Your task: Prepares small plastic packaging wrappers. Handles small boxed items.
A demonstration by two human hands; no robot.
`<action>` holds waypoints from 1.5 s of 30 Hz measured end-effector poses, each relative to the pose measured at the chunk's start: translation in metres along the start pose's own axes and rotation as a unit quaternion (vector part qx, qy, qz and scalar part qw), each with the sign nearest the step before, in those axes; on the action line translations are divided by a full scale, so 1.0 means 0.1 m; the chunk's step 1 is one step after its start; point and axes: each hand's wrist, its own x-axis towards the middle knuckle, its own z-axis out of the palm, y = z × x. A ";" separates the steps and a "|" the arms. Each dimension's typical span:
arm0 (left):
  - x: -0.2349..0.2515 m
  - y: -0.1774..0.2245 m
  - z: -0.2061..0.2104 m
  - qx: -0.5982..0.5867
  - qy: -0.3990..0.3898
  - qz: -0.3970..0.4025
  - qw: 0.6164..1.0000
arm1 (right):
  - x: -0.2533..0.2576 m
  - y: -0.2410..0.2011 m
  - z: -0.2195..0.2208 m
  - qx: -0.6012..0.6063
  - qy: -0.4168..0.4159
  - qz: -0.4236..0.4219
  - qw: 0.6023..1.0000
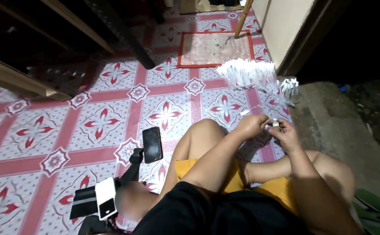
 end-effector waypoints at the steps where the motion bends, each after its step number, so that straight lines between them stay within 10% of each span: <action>1: 0.00 0.00 0.00 0.001 0.002 0.001 1.000 | 0.00 0.01 0.00 -0.001 0.000 0.001 1.000; 45: 0.01 0.01 0.02 -0.013 -0.011 -0.005 1.000 | 0.02 0.08 -0.02 -0.001 0.013 0.003 1.000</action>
